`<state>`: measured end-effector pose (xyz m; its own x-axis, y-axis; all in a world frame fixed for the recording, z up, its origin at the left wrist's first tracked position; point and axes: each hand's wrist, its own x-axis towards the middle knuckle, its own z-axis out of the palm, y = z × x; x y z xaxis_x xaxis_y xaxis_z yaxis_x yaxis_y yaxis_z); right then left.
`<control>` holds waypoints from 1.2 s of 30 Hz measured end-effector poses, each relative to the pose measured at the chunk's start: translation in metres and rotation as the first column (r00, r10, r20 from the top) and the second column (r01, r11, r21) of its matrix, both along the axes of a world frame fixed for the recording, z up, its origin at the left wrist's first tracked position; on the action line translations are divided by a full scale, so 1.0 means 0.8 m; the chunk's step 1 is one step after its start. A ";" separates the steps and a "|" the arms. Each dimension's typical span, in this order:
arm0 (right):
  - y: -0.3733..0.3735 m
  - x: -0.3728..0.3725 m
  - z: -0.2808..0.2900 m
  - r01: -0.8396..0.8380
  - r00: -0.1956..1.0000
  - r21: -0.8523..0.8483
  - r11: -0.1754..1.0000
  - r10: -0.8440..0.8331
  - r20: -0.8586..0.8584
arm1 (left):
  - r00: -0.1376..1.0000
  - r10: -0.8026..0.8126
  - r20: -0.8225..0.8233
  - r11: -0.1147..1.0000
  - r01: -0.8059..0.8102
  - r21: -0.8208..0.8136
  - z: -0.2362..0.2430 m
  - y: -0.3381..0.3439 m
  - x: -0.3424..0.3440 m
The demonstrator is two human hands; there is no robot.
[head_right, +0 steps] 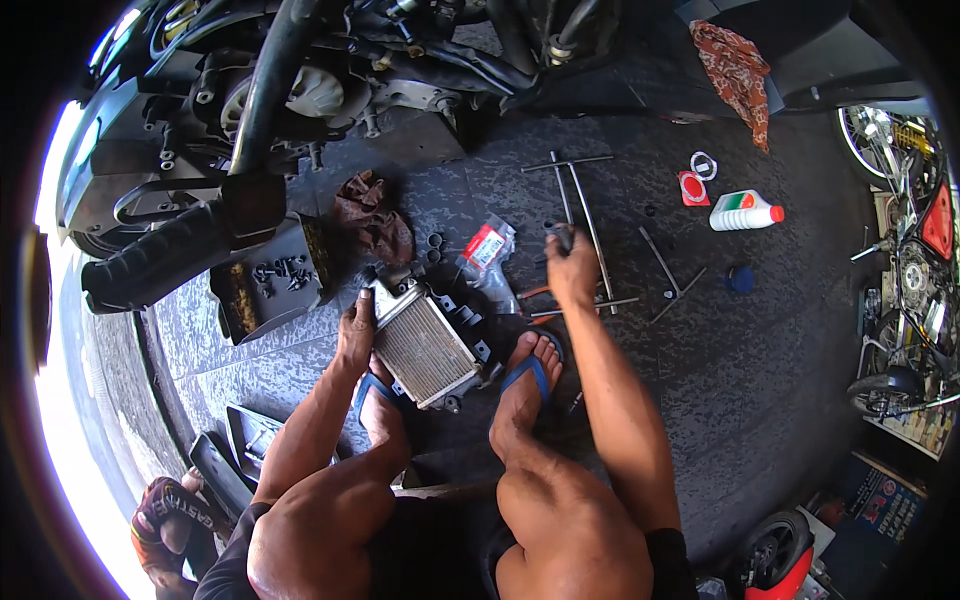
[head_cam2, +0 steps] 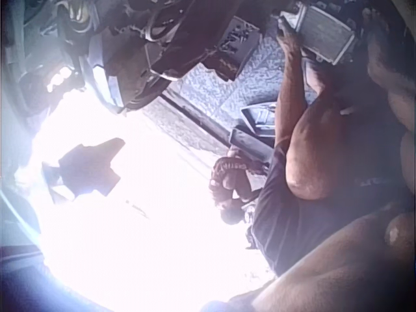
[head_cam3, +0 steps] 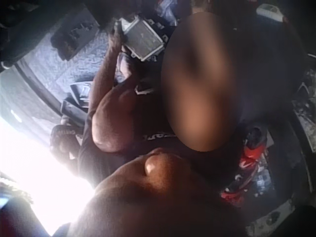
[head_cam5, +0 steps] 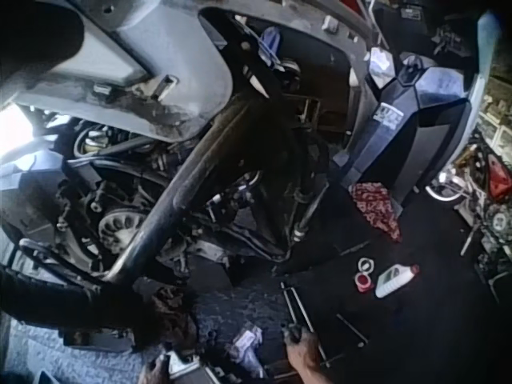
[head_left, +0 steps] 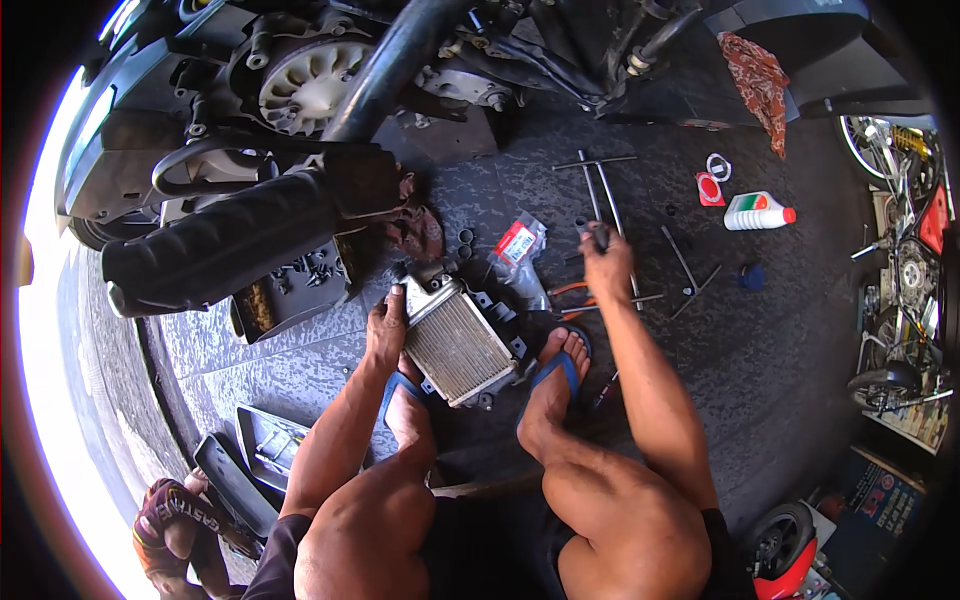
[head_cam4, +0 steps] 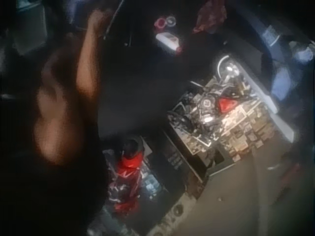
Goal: The person cleans and reinstalls a radiator onto a motorcycle, connecting rubber hoses and securing them with clamps using pliers and a socket wrench.
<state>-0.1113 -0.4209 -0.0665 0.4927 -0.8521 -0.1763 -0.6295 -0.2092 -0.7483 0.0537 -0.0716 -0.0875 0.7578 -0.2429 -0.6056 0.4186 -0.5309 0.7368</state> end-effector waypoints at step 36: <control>-0.032 -0.025 0.037 -0.405 0.914 -0.086 0.910 0.402 -0.053 | 0.992 -0.027 -0.125 0.994 0.014 -0.107 0.011 -0.003 0.034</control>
